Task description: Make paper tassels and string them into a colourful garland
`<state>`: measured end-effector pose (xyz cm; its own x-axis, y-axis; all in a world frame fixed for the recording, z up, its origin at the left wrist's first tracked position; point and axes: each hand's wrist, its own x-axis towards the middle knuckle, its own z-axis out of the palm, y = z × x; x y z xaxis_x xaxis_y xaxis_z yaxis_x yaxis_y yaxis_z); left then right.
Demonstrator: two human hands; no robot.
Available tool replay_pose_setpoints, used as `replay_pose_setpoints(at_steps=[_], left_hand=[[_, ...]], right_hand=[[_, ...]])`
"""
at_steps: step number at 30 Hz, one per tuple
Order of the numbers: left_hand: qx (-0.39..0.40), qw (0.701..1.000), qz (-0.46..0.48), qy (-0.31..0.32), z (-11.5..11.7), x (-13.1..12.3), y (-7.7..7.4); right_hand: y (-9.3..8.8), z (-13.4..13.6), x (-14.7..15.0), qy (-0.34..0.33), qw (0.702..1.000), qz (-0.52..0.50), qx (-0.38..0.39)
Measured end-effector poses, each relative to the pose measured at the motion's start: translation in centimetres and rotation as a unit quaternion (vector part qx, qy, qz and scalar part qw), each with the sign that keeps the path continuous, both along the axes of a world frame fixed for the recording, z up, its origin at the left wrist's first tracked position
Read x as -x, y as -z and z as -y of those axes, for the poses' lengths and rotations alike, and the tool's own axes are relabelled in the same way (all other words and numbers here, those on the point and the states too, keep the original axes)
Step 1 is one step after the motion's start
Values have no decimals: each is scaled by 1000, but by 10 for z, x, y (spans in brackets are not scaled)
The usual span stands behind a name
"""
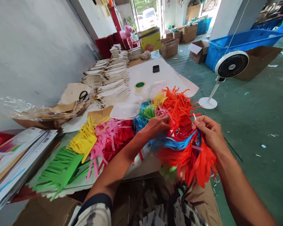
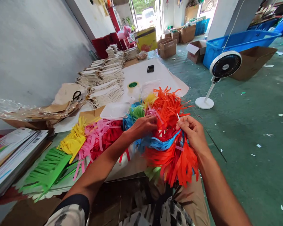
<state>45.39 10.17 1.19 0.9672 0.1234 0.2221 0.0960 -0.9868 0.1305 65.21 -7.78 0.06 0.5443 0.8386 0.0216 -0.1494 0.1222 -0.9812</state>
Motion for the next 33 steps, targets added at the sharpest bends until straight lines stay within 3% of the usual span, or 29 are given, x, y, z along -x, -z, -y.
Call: replay_pose_setpoints(at_steps=[4,8,12,15,20,22,26,28,30,33], left_hand=[[-64,997,-25,47,-4,-3,1],[7,999,36,6,-12,-1,-7],[70,984,146,-80,-28,-1,-29],[125,944,270,-145,-41,-3,-49],[122,929,315,-153,-52,-6,-72],[175,902,362,-158,-53,-9,-78],[359,795,466,-143,-54,-17,-88],[412,772,468,-122,-52,-21,-92],[414,782,452,-112,-47,-25,-92],[387,825,400,-101,-30,-31,-82]], right_hand=[[3,-1,-1,3,1000,15,-1],[4,1,-5,17,1000,23,-8],[0,3,-9,45,998,42,-15],[-2,5,-12,65,996,55,-15],[-2,9,-18,88,994,65,-3],[-2,11,-20,110,991,73,0],[-3,13,-20,123,986,115,0],[-4,14,-19,117,984,136,1],[-5,13,-16,116,982,152,-2],[-8,12,-10,108,978,177,-8]])
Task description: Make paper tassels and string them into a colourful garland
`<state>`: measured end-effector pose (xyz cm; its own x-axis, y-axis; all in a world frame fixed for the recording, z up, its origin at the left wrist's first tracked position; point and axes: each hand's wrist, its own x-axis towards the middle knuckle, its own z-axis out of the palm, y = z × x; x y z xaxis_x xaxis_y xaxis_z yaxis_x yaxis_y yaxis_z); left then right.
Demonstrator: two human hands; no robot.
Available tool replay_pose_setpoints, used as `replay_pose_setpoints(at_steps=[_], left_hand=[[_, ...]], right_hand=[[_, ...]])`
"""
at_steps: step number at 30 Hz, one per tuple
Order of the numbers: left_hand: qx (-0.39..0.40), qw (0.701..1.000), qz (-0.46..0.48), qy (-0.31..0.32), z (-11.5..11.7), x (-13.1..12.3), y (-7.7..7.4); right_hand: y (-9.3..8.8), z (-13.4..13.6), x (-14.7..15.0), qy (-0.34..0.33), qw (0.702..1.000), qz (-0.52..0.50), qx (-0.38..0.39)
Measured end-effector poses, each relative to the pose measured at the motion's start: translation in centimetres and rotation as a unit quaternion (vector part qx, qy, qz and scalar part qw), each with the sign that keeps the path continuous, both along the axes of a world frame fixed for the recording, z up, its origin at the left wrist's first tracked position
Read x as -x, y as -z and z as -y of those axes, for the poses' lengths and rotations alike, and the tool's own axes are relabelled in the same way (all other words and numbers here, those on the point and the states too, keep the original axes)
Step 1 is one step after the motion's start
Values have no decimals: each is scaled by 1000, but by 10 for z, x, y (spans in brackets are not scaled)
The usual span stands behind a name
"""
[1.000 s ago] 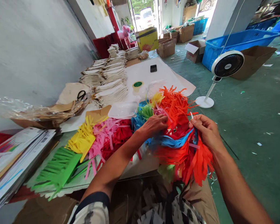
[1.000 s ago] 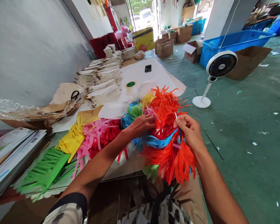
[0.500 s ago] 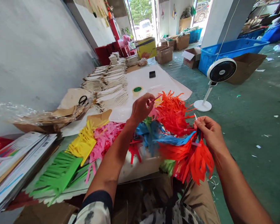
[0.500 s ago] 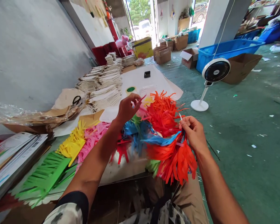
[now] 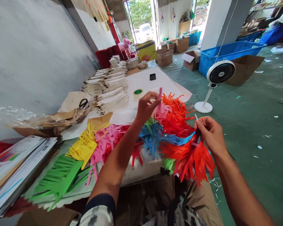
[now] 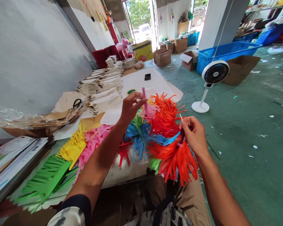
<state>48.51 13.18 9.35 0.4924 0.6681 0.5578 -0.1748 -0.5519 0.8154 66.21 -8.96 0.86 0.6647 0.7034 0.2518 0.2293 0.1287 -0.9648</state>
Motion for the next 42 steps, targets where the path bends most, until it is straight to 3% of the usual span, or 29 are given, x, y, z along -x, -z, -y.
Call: replay_pose_setpoints(at_steps=[4,8,12,20,24,30,34,39,42], left_hand=[[57,994,-51,78,34,-14,33],[126,982,-41,131,64,-29,67],[162,969,-59,177,79,-38,83],[176,957,-82,216,84,-31,89],[173,959,-76,213,89,-29,88],[85,984,-47,150,95,-33,88],[86,987,-43,129,100,-34,89],[-7,998,-68,-5,107,-31,85],[-29,996,-77,-42,109,-27,83]], right_hand=[[-4,-4,14,-19,999,29,-3],[-5,-11,27,-4,999,19,-44],[-4,-15,31,37,998,13,-46],[8,-21,26,-23,996,-25,-77],[12,-22,28,-11,997,-15,-76],[8,-21,32,19,997,35,-72],[7,-17,36,39,996,68,-40],[10,-13,39,65,989,133,9],[10,-13,41,80,984,158,20]])
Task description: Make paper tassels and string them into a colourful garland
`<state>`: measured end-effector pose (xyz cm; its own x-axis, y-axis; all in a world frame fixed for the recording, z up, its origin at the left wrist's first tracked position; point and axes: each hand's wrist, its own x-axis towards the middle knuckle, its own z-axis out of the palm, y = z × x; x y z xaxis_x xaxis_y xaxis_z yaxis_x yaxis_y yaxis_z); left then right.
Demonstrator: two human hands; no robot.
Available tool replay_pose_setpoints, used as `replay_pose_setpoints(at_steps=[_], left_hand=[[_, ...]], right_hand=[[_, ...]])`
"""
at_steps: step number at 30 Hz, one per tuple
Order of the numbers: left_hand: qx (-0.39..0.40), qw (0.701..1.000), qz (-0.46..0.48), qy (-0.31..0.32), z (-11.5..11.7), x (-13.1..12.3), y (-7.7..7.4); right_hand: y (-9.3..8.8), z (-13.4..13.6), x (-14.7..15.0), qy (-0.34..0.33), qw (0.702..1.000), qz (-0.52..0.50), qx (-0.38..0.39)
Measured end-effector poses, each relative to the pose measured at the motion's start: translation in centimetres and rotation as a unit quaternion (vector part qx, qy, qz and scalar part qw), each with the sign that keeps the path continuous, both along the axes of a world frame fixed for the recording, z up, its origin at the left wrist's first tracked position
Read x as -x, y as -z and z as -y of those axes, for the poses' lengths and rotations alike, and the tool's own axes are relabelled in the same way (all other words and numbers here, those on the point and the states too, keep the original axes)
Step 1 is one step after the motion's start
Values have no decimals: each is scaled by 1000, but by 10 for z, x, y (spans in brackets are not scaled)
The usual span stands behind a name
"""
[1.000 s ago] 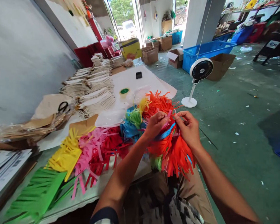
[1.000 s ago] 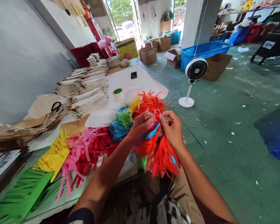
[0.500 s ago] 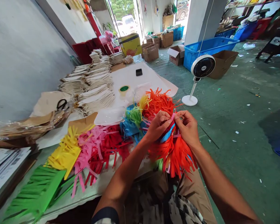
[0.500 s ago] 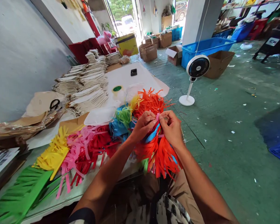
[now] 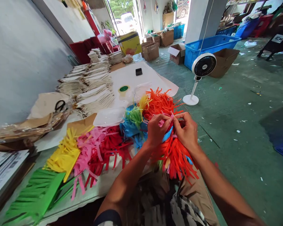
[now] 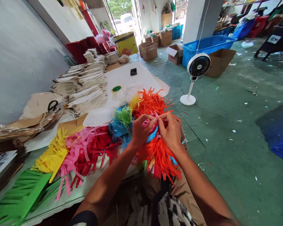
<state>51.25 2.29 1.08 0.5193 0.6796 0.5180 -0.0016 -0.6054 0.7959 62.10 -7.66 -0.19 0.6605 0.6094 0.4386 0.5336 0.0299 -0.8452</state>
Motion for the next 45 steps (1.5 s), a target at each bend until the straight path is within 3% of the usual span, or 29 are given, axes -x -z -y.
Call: replay_pose_setpoints(at_steps=[7,15,19,21,23,25,27,34,45], left_hand=[[52,997,16,50,-2,2,1],[20,1000,-4,3,-1,6,-6],[83,995,25,41,-3,8,-13],[187,974,44,119,-6,8,-14],[334,922,47,193,-9,8,-14],[447,866,45,221,-12,7,-12],[487,844,56,216,-14,6,-9],[417,882,88,201,-22,-2,4],[351,913,61,199,-23,-2,9]], right_hand=[[0,0,0,4,1000,18,-1],[-3,0,2,0,1000,23,-5],[-3,-1,3,17,1000,23,2],[-3,-2,2,23,999,24,5],[-5,-3,2,31,999,30,3],[-8,-2,2,29,999,38,6],[-12,0,1,10,999,43,15],[-26,8,-2,-75,993,54,68],[-27,11,-12,-71,993,20,98]])
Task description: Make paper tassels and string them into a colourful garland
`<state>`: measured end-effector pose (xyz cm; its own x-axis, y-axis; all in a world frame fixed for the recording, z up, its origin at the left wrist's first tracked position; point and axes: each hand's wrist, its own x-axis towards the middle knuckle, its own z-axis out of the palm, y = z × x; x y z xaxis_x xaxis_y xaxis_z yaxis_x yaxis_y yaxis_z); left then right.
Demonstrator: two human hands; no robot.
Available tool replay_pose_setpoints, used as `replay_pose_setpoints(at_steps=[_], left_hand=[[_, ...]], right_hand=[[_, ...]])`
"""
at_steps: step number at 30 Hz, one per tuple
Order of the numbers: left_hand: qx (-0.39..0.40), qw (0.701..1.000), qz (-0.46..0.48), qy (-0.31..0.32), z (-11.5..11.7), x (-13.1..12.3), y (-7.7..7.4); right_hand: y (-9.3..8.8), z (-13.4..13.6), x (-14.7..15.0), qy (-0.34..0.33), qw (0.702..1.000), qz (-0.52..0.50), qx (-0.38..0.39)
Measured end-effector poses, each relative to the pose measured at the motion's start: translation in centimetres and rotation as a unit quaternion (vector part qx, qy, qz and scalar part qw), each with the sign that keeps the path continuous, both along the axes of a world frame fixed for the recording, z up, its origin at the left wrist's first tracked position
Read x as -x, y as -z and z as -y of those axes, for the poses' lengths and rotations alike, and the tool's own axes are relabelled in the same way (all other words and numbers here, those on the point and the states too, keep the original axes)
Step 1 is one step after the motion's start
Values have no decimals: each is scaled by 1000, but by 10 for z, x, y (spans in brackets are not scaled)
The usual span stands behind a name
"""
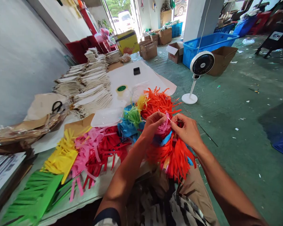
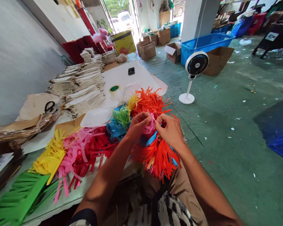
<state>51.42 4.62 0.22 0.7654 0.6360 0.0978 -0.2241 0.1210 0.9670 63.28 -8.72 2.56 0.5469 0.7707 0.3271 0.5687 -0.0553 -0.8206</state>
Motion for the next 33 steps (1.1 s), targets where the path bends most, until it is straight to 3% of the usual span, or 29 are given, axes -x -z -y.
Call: replay_pose_setpoints(at_steps=[8,13,19,23,26,28,29,33], left_hand=[[-13,1000,7,-3,7,-2,-5],[-105,993,-4,-58,9,-5,-4],[-262,952,-89,-130,25,-8,-4],[-262,953,-107,-111,27,-9,-4],[-284,947,-116,-94,13,-5,-9],[-355,917,-146,-105,-8,3,-15],[-409,889,-174,-114,-21,8,-18],[-632,698,-336,-31,-81,35,-32]], right_hand=[[1,0,-1,17,1000,5,1],[0,1,0,13,1000,-17,-3],[5,0,-1,-16,992,-117,-51],[15,-5,-7,-25,977,-194,-80],[22,-8,-11,-31,963,-242,-117],[25,-8,-13,-39,960,-249,-119],[26,-8,-14,-44,961,-247,-114],[29,-7,-17,-53,968,-226,-95]])
